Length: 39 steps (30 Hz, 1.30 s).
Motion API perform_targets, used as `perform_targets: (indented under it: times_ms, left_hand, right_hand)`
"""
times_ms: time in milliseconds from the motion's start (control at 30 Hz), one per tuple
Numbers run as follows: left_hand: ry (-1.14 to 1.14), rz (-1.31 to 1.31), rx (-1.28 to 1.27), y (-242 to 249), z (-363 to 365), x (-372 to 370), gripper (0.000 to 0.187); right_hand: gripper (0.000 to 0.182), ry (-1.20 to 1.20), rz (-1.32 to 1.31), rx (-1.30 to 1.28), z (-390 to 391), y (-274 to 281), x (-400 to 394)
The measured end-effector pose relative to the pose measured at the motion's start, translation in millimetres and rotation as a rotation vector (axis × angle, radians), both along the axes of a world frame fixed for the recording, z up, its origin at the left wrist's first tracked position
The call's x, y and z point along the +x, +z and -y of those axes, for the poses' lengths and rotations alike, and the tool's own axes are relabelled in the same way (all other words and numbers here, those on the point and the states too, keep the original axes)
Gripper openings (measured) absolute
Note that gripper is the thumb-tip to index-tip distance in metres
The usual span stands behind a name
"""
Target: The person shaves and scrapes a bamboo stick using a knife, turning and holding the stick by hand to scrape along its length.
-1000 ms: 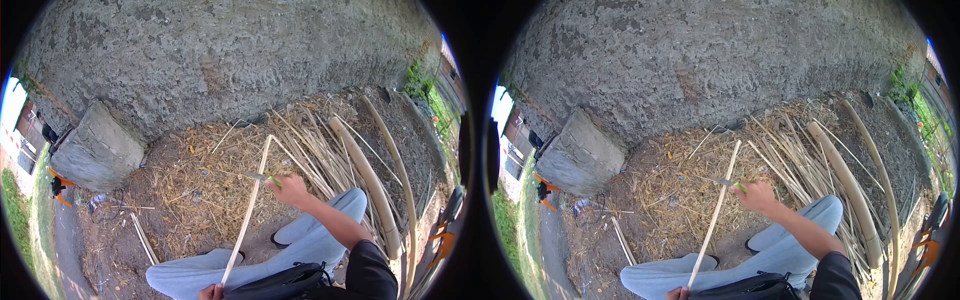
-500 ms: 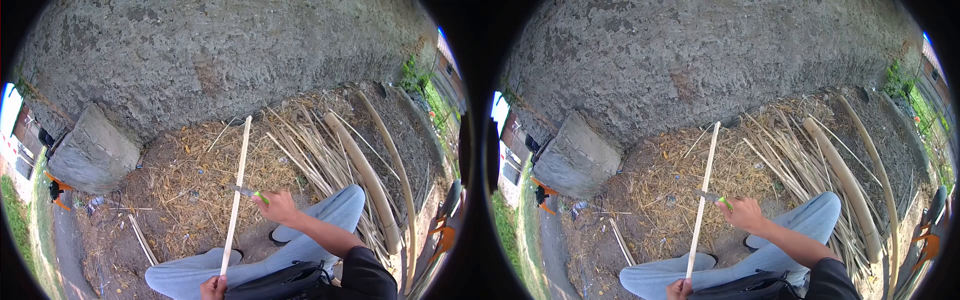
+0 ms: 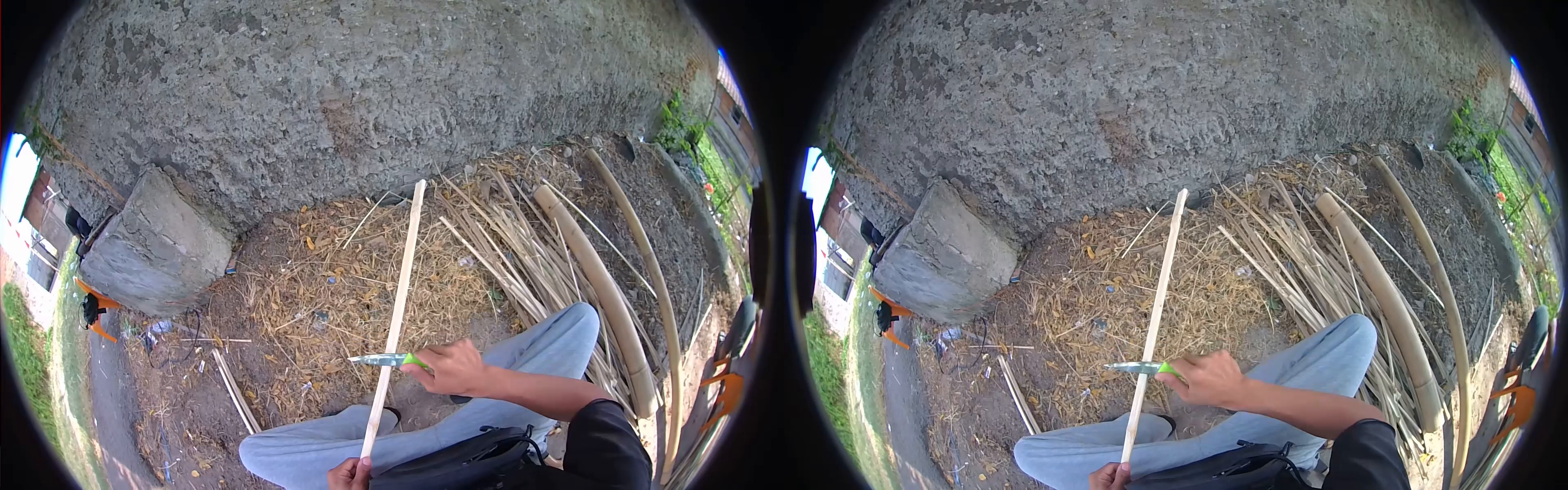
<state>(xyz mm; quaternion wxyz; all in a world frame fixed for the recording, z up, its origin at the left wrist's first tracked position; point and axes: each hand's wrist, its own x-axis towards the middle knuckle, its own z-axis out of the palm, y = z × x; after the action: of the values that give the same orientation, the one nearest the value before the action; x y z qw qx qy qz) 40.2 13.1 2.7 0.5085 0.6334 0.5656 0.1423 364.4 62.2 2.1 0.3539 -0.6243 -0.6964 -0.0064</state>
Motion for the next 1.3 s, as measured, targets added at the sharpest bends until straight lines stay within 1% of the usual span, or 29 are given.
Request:
perform_targets:
  times_ms: [67,133,167,233,267,333,367,400,467,500,533,600,633,667,733,767,800,833,867,933,967,1000,1033,1067,1133,1167,1233,1267,1300]
  left_hand:
    - [-0.003,0.005,-0.007,-3.5,8.0,-3.9,0.033]
    - [0.008,0.039,0.019,-3.8,12.8,-6.1,0.033]
    - [0.005,0.038,0.021,-0.2,13.8,-6.2,0.033]
    - [-0.014,0.023,-0.012,7.7,13.1,-5.0,0.032]
    - [-0.011,0.025,-0.005,2.4,13.5,-9.5,0.032]
    - [-0.025,0.095,-0.082,-13.4,12.3,-19.9,0.031]
    - [-0.024,0.095,-0.089,-16.7,13.8,-22.5,0.031]
    - [-0.034,0.082,-0.076,-16.7,16.0,-24.4,0.03]
    - [-0.048,0.069,-0.062,-17.7,19.2,-27.3,0.03]
    - [-0.055,0.068,-0.067,-18.4,22.2,-30.1,0.03]
    - [-0.065,0.065,-0.07,-17.4,23.3,-32.6,0.029]
    - [-0.048,0.076,-0.062,-15.3,21.1,-30.5,0.03]
    - [-0.027,0.085,-0.06,-14.0,19.6,-28.9,0.031]
    - [-0.031,0.086,-0.051,-13.1,15.7,-29.3,0.031]
    - [-0.1,-0.008,0.109,-12.0,16.3,-34.7,0.033]
    - [-0.099,-0.013,0.095,-10.1,20.1,-38.5,0.033]
    - [-0.113,-0.073,0.074,-8.5,21.6,-42.0,0.033]
    - [-0.127,-0.129,0.061,-8.5,21.8,-43.6,0.033]
    - [-0.128,-0.131,0.06,-10.3,25.4,-47.6,0.033]
    - [-0.082,-0.153,0.046,-19.4,35.6,-57.4,0.032]
    - [-0.08,-0.149,0.054,-24.3,34.2,-61.9,0.032]
    - [-0.086,-0.187,0.059,-28.8,32.8,-67.6,0.032]
    - [-0.09,-0.226,0.053,-26.2,34.0,-68.1,0.031]
    - [-0.085,-0.226,0.042,-23.4,35.8,-67.6,0.031]
    - [-0.11,-0.261,0.077,-3.6,23.9,-50.7,0.03]
    - [-0.073,-0.255,0.066,-1.6,23.8,-46.3,0.028]
    - [-0.038,-0.213,0.064,-11.3,25.7,-48.6,0.028]
    - [-0.007,-0.167,0.062,-14.9,25.2,-48.9,0.028]
    - [-0.01,-0.167,0.067,-14.4,24.1,-47.3,0.028]
  right_hand:
    - [0.037,0.02,0.01,-0.001,-7.8,-0.9,14.5]
    - [0.036,-0.313,-0.079,0.026,-33.2,-3.7,54.8]
    - [0.036,-0.315,-0.08,0.028,-37.5,-7.7,65.8]
    - [0.036,-0.396,-0.01,0.018,-45.0,-6.5,78.4]
    - [0.036,-0.393,-0.009,0.025,-41.1,-6.8,74.6]
    - [0.038,-0.16,0.021,0.024,-22.6,3.0,52.1]
    - [0.04,-0.081,0.036,0.157,-17.0,0.7,39.6]
    - [0.04,-0.082,0.034,0.147,-16.1,-3.4,42.9]
    - [0.04,-0.168,-0.003,0.023,-26.0,-12.8,64.5]
    - [0.038,-0.376,-0.06,-0.016,-38.8,-9.6,85.2]
    - [0.038,-0.38,-0.062,-0.014,-42.5,-16.2,92.5]
    - [0.038,-0.396,0.019,-0.033,-51.7,-23.7,103.2]
    - [0.038,-0.345,-0.037,-0.05,-49.0,-17.2,96.1]
    - [0.038,-0.348,-0.037,-0.04,-42.6,-11.8,83.2]
    - [0.039,-0.082,0.072,0.061,-26.0,-4.0,56.6]
    - [0.04,-0.066,0.073,0.069,-24.9,-8.1,56.4]
    - [0.04,-0.065,0.069,0.06,-29.9,-11.2,67.4]
    - [0.041,-0.241,0.017,-0.013,-40.7,-12.4,90.7]
    - [0.042,-0.419,-0.038,-0.087,-49.0,-13.9,112.5]
    - [0.045,-0.606,0.011,-0.058,-58.3,-9.7,148.6]
    - [0.045,-0.604,0.012,-0.048,-57.1,-10.0,146.2]
    - [0.046,-0.542,0.014,-0.03,-50.2,-3.3,134.1]
    - [0.048,-0.476,0.016,-0.023,-43.6,1.1,123.2]
    - [0.048,-0.47,0.018,-0.033,-40.5,3.8,115.1]
    - [0.049,-0.517,-0.163,-0.097,-39.2,7.8,104.5]
    - [0.049,-0.516,-0.165,-0.096,-38.5,4.8,103.1]
    - [0.045,-0.471,-0.507,-0.163,-38.7,0.5,102.8]
    - [0.045,-0.47,-0.508,-0.158,-38.4,1.3,104.3]
    - [0.044,-0.436,-1.033,-0.308,-37.4,3.3,105.7]
